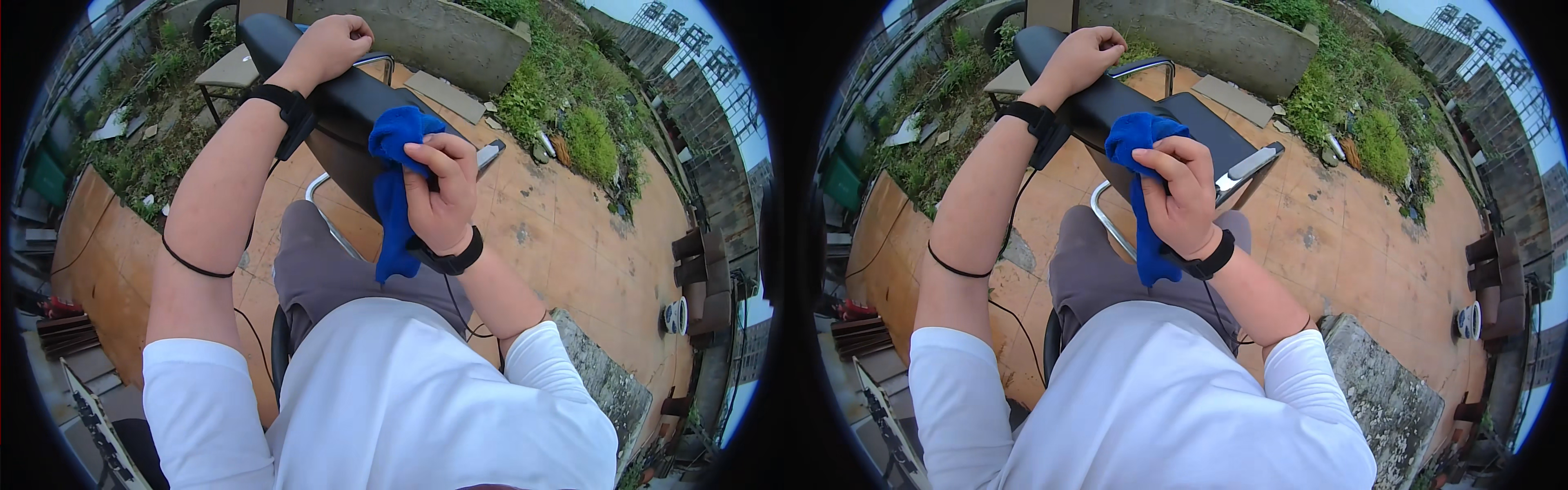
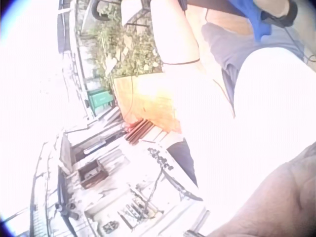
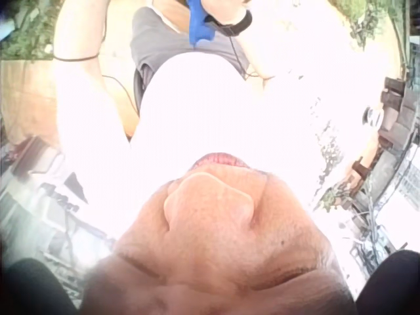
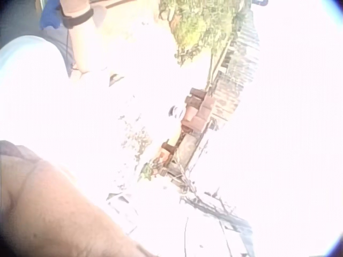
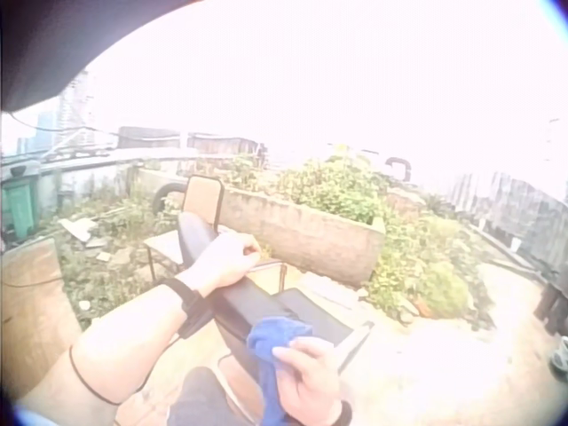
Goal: Wiping down a black office chair with a blue cloth.
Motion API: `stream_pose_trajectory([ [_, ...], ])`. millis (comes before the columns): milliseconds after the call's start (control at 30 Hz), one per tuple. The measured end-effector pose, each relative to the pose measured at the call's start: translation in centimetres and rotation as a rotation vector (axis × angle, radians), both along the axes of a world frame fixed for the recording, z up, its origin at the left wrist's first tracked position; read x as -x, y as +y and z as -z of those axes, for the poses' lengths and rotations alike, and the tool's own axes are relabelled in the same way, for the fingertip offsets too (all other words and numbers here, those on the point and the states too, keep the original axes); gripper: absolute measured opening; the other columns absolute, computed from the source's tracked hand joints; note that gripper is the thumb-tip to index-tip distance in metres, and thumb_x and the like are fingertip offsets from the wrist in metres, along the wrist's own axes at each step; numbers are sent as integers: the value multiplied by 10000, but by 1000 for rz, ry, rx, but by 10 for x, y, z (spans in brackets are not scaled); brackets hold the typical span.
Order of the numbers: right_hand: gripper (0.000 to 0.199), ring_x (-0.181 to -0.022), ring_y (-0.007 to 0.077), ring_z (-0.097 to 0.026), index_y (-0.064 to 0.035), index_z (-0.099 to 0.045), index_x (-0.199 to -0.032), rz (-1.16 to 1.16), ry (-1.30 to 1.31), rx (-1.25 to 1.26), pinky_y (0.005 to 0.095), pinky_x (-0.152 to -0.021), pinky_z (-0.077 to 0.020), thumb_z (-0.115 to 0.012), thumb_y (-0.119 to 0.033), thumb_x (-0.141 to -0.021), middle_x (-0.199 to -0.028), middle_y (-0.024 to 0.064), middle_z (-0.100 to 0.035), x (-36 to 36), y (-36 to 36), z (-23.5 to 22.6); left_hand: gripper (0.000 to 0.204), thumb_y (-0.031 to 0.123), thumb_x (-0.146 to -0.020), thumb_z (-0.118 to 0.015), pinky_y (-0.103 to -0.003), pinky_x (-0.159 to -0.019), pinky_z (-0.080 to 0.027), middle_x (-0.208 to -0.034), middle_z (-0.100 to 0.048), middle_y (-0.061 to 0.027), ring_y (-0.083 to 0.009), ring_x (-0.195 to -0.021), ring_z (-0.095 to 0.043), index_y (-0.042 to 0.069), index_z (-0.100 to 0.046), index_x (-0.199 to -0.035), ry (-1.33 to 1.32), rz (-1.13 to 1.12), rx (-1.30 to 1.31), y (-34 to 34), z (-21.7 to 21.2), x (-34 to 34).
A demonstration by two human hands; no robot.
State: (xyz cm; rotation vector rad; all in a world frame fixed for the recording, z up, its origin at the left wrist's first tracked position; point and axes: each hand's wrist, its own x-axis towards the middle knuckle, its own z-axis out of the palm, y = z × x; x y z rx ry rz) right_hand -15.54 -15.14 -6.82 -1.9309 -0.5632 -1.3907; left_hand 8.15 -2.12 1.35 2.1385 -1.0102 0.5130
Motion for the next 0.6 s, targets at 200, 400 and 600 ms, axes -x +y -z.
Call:
stream_pose_trajectory([
  [200, 416, -1008, 298, -608, -74, -651, -1068, 108, 15, -30, 369, -895, -504, -746, 110, -708, -1085, 118, -590, -20, -15, 77, 291, 243, -918, -649, -353, -748, -541, -849, -730, -142, -245, -786, -697, -4, -730, -1049, -49, 4, 31, 3, 3, -4],
  [400, 292, -987, 326, -608, -49, -585, -1008, 203, 297, -87, 363, -881, -497, -703, 66, -767, -1064, 139, -601, -15, -41, 116, 267, 228, -886, -601, -402, -888, -550, -964, -740, -172, -349, -929, -698, 44, -761, -996, 19, -10, -5, 4, 0, -5],
  [600, 282, -906, 291, -624, -47, -621, -971, 58, 73, -46, 346, -820, -510, -706, 107, -751, -1001, 116, -618, -13, -7, 41, 287, 230, -893, -649, -359, -762, -551, -854, -730, -160, -272, -788, -700, -16, -734, -1015, -47, 2, -5, 5, 2, -8],
])
